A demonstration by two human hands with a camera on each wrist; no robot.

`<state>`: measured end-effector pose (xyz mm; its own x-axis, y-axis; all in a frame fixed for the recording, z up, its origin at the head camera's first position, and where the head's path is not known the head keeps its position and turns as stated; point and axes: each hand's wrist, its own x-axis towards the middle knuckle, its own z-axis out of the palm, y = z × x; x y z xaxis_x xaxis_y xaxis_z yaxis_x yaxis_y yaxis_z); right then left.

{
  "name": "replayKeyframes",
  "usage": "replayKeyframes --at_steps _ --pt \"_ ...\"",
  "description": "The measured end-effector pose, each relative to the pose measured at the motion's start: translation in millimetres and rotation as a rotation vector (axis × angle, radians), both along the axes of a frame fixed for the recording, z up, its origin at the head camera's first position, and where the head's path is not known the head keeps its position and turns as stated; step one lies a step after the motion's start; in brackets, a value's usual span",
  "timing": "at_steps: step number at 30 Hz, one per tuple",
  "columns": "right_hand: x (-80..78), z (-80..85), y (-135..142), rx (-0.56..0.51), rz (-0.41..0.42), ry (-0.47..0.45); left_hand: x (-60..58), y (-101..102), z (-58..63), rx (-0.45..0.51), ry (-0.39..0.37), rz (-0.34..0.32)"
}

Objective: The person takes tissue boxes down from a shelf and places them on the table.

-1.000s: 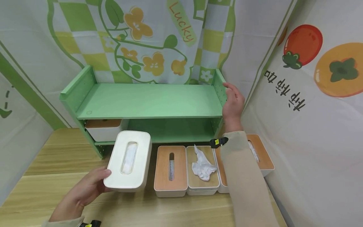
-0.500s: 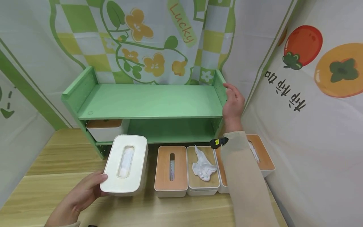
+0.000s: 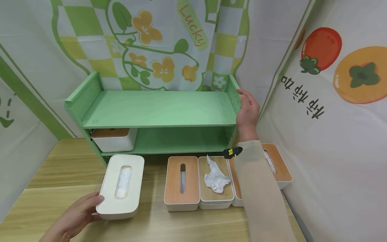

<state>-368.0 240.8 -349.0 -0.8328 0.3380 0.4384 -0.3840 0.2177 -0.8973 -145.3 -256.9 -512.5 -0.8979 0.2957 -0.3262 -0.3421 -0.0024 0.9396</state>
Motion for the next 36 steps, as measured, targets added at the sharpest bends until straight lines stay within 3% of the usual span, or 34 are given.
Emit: replayKeyframes --at_steps 14,22,31,33,36 --pt "0.4 0.7 -1.5 0.013 -0.001 0.004 6.8 -16.5 -9.8 -0.222 -0.085 0.124" --pt "1.7 3.0 -1.3 -0.001 0.007 -0.017 7.1 -23.9 -20.6 -0.142 -0.068 0.072" --pt "-0.9 -0.7 0.4 0.002 -0.010 0.000 2.5 -34.1 -23.9 -0.073 -0.094 0.028" --pt "-0.9 -1.1 0.4 0.004 -0.014 0.004 1.8 -35.7 -23.8 -0.082 -0.099 0.012" --pt "-0.4 -1.2 0.1 0.001 -0.013 0.007 0.7 -35.1 -20.3 -0.134 -0.118 0.050"
